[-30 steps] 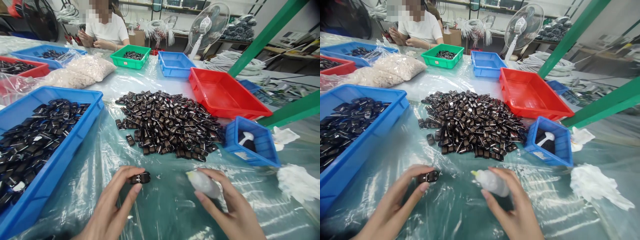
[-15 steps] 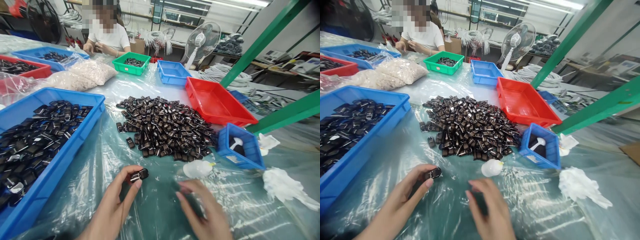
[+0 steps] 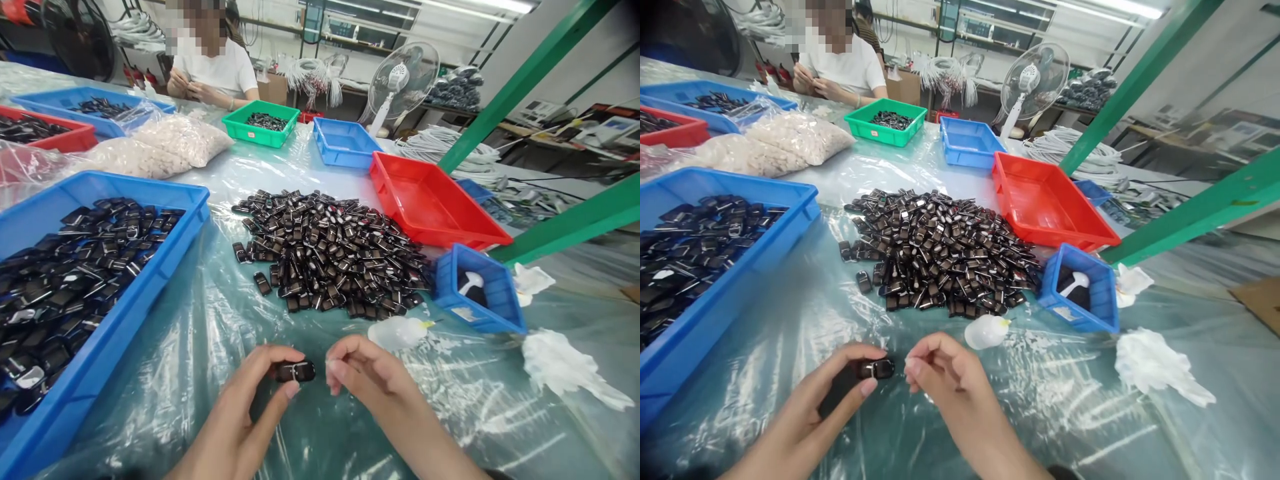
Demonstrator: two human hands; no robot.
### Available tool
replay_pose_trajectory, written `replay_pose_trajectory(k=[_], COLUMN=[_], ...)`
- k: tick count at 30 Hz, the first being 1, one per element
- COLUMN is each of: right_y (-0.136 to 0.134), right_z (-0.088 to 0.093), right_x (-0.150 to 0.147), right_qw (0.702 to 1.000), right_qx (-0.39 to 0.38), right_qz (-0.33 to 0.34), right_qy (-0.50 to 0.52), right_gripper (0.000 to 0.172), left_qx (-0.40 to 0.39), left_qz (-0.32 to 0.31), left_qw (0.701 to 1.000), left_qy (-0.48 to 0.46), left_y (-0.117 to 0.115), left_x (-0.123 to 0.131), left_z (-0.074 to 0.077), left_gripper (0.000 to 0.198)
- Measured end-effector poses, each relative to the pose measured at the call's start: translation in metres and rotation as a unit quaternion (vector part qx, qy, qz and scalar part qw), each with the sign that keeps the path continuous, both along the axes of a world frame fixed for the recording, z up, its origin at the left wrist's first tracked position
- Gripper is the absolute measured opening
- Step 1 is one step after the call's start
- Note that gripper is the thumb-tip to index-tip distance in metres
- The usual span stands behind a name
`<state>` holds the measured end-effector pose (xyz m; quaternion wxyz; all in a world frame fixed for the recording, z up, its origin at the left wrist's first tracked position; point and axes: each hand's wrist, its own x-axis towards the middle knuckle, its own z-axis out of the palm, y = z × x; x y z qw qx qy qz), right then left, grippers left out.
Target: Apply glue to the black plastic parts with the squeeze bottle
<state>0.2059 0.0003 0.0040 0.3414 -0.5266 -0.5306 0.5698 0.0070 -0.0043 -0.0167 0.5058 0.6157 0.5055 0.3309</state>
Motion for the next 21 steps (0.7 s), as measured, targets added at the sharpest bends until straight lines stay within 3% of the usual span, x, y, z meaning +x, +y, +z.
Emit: replay_pose_trajectory(k=[4,9,21], right_y=[-0.0021,-0.0051,-0.0076], right_z=[0.0020,-0.0035,-0.0055], right_x=[-0.0066,-0.0091,-0.0074], right_qw=[0.984,0.954,0.914], right_qx=[-0.112,-0.175,-0.242], right_qz=[0.005,-0.009,0.023], right_qy=[0.136,0.243,0.325], right_gripper=[0.024,0.023,0.030], left_qx=[0.039,0.045,0.093], left_qz=[-0.021,-0.018,-0.082], left_qw=[0.999,0.998,0.991], left_qy=[-0.021,-0.026,-0.052], left_y=[-0.0015,-0.0023,-0.0009], left_x=[0.0004,0.0000,-0.0037], left_z=[-0.0012,-0.0010,0.0020], left_gripper=[0.017,0.020,0.019])
